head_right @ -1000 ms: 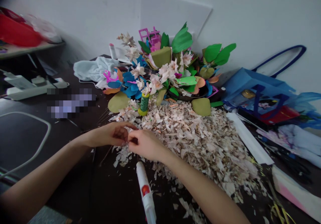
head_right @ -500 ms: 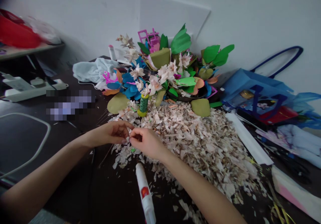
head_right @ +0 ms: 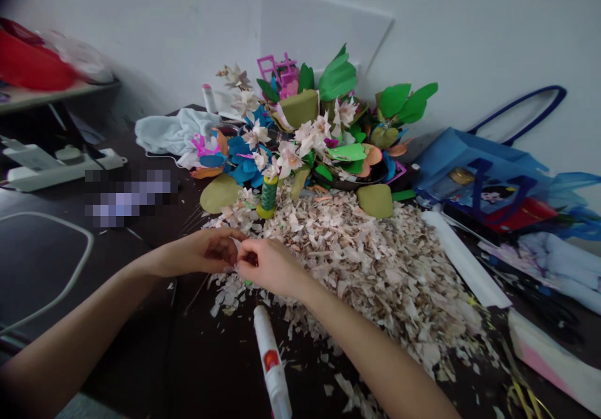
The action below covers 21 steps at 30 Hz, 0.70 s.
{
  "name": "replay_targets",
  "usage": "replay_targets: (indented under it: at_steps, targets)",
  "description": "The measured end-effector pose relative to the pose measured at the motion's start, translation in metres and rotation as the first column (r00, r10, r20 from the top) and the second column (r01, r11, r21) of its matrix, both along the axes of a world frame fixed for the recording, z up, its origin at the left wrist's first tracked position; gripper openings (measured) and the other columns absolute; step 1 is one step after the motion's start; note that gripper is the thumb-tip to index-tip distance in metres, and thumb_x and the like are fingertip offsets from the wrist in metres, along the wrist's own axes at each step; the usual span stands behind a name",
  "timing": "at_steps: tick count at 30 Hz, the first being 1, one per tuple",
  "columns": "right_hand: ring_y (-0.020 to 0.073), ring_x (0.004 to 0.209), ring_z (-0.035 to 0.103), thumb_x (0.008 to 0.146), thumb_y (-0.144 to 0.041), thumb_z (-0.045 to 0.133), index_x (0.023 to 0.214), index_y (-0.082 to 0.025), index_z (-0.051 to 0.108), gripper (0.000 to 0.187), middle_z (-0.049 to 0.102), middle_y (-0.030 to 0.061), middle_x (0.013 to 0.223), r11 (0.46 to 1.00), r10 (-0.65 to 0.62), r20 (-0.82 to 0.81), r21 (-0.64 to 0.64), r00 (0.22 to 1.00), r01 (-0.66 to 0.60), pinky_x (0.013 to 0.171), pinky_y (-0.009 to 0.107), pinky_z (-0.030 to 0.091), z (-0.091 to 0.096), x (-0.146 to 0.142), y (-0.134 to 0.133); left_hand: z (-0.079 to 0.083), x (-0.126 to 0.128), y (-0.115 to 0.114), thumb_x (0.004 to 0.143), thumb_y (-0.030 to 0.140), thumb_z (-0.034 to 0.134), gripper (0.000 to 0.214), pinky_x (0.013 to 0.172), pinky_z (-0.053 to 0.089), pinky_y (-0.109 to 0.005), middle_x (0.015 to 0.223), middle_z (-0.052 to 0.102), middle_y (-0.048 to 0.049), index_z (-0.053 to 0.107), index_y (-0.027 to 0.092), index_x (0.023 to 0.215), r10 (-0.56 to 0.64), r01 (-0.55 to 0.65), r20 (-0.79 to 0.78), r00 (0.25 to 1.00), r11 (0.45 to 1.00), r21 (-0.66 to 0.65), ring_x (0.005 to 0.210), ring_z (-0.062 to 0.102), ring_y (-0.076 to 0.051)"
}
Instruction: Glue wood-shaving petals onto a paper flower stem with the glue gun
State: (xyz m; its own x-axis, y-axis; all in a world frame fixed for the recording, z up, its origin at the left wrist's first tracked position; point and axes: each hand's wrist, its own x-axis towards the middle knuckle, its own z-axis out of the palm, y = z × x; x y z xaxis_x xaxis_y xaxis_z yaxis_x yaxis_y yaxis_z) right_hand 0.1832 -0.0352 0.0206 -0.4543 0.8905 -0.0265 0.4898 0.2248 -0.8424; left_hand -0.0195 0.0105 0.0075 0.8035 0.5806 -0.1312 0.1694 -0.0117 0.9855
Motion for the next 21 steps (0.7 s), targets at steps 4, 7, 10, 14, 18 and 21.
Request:
replay_targets:
  at_steps: [4,7,10,14,18,21]
  targets:
    - [0.0079,0.057,0.045,0.079,-0.014,0.053,0.07,-0.018,0.055,0.01,0.051,-0.0056,0.062,0.996,-0.093,-0.09,-0.009,0.992,0.092,0.054,0.02,0.034,-0.002,0.0,0.0,0.017,-0.024,0.012,0.074,0.03,0.069,0.036,0.072,0.05,-0.027,0.087,0.069,-0.0043,0.059,0.016,0.106,0.153,-0.145,-0.069,0.986,0.983,0.113,0.08,0.064,-0.015]
    - [0.0076,0.057,0.043,0.081,-0.016,0.053,0.072,-0.018,0.055,0.009,0.05,-0.0054,0.063,0.99,-0.142,-0.143,-0.042,0.98,0.137,0.052,0.019,0.033,-0.003,-0.001,-0.001,0.02,-0.042,0.022,0.076,0.038,0.065,0.029,0.065,0.049,-0.025,0.082,0.069,-0.0044,0.062,0.015,0.094,0.474,-0.402,-0.147,0.868,0.846,0.35,0.072,0.064,-0.016]
    - [0.0075,0.056,0.042,0.081,-0.017,0.054,0.072,-0.018,0.056,0.009,0.049,-0.0057,0.062,0.986,-0.163,-0.174,-0.064,0.971,0.154,0.051,0.019,0.032,-0.004,-0.001,-0.001,0.012,-0.05,0.029,0.077,0.039,0.06,0.026,0.062,0.046,-0.025,0.078,0.068,-0.0038,0.064,0.016,0.089,0.65,-0.393,-0.238,0.722,0.667,0.633,0.068,0.062,-0.017]
    - [0.008,0.056,0.043,0.081,-0.019,0.055,0.072,-0.018,0.057,0.009,0.05,-0.0052,0.062,0.983,-0.183,-0.192,-0.071,0.964,0.172,0.051,0.02,0.032,-0.004,0.0,-0.001,-0.002,-0.048,0.035,0.074,0.04,0.06,0.027,0.062,0.044,-0.025,0.076,0.069,-0.0035,0.066,0.017,0.085,0.591,-0.189,-0.403,0.699,0.696,0.693,0.069,0.062,-0.017]
    - [0.0086,0.056,0.043,0.08,-0.02,0.055,0.073,-0.018,0.058,0.008,0.052,-0.0046,0.062,0.98,-0.199,-0.21,-0.069,0.957,0.188,0.051,0.021,0.031,-0.004,0.003,0.0,-0.01,-0.038,0.036,0.069,0.036,0.064,0.023,0.063,0.045,-0.025,0.074,0.069,-0.0033,0.067,0.017,0.082,0.527,-0.18,-0.439,0.728,0.764,0.619,0.069,0.063,-0.018]
    - [0.0088,0.056,0.043,0.08,-0.02,0.055,0.072,-0.018,0.057,0.009,0.05,-0.0049,0.062,0.976,-0.216,-0.239,-0.069,0.947,0.205,0.051,0.021,0.031,0.0,0.005,-0.001,-0.01,-0.035,0.035,0.071,0.033,0.062,0.016,0.06,0.044,-0.024,0.069,0.069,-0.0028,0.068,0.018,0.076,0.514,-0.2,-0.405,0.756,0.771,0.604,0.065,0.062,-0.016]
